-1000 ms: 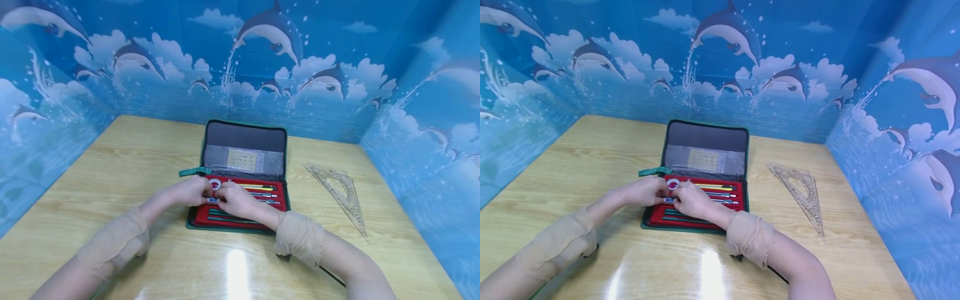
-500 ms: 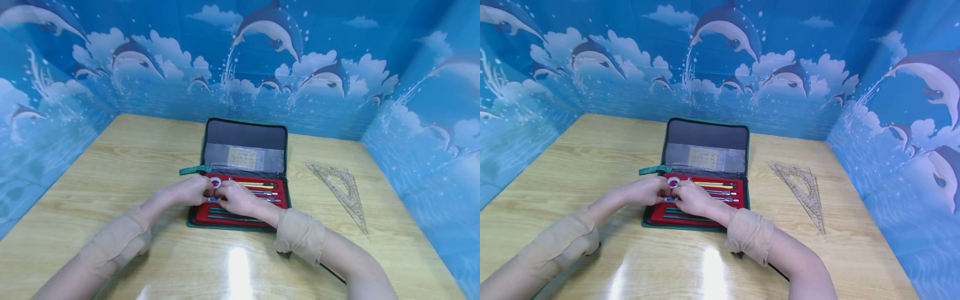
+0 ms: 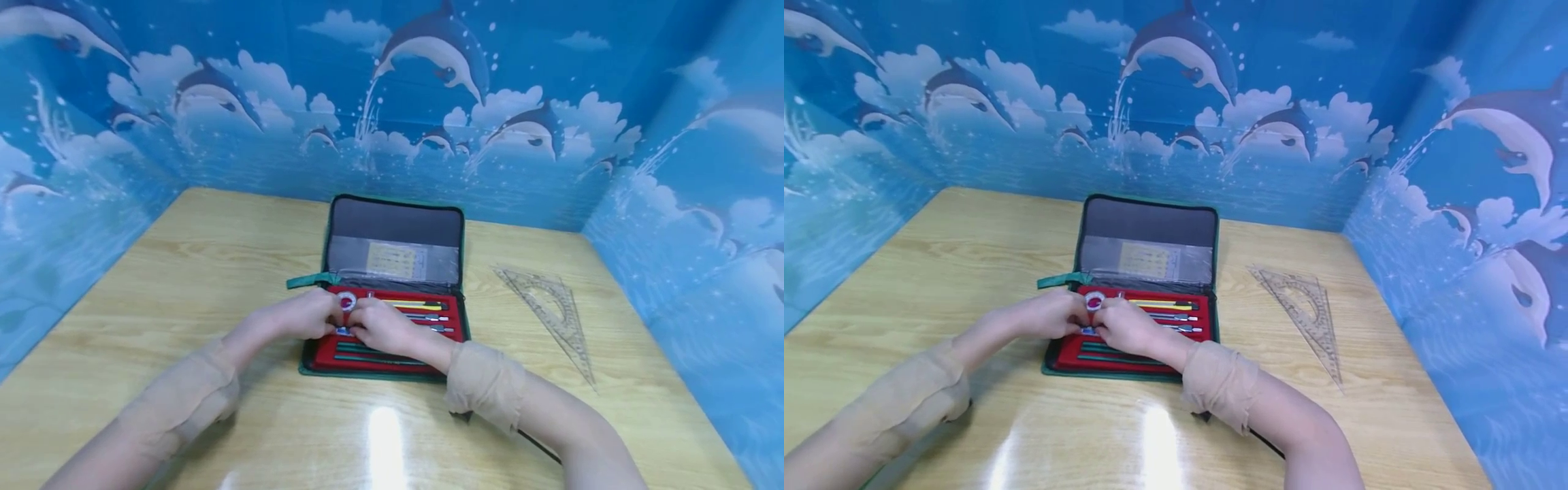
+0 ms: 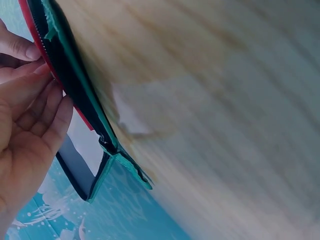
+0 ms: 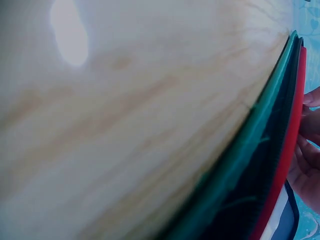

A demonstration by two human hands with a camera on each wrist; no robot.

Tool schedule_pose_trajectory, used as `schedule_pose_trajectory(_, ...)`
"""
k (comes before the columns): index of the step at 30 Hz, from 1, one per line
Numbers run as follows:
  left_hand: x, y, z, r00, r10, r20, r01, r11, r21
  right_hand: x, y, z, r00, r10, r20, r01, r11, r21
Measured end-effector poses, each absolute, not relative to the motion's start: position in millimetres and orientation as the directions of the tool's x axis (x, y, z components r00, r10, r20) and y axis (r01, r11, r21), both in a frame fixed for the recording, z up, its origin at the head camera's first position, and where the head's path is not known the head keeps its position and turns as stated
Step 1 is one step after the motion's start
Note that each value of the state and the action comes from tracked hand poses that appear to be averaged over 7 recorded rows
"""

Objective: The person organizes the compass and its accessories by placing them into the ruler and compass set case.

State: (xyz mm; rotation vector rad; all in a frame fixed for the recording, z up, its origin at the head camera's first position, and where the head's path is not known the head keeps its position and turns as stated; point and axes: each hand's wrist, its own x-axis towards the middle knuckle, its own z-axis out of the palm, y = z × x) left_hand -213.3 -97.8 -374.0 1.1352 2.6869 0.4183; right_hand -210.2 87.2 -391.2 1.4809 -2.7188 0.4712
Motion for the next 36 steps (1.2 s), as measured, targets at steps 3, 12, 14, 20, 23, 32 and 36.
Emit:
schedule_pose_trajectory(3,-213.7,-94.6,-374.3,-0.678,0.732,-0.061,0.682,0.658,0.318,-210.7,89.0,-392.9,-0.554,-0.819,0.15,-0.821,0.508,-0.261)
schedule_pose_trajectory(12,-207.5,-89.5,-378.6,-0.712,0.702,-0.036,0.657,0.683,0.32,-221.3,91.0,-398.8,-0.582,-0.809,0.077,-0.749,0.497,-0.438)
schedule_pose_trajectory(14,-207.3,-88.5,-378.6,-0.724,0.688,-0.048,0.641,0.697,0.321,-221.7,90.4,-398.3,-0.591,-0.805,0.058,-0.74,0.512,-0.437)
schedule_pose_trajectory(20,-211.6,-89.3,-378.8,-0.715,0.698,-0.032,0.645,0.677,0.355,-218.6,94.9,-394.2,-0.629,-0.776,0.036,-0.719,0.564,-0.407)
schedule_pose_trajectory(23,-213.4,-89.5,-377.2,-0.726,0.683,-0.074,0.617,0.696,0.368,-219.5,101.6,-389.6,-0.637,-0.771,0.023,-0.713,0.578,-0.397)
schedule_pose_trajectory(32,-214.1,-81.8,-372.1,-0.771,0.586,-0.248,0.491,0.796,0.354,-240.5,167.1,-362.9,-0.848,-0.526,0.058,-0.499,0.757,-0.422)
schedule_pose_trajectory(36,-215.4,-82.3,-374.3,-0.774,0.591,-0.228,0.494,0.788,0.366,-258.2,217.9,-354.9,-0.933,-0.351,0.082,-0.345,0.801,-0.489)
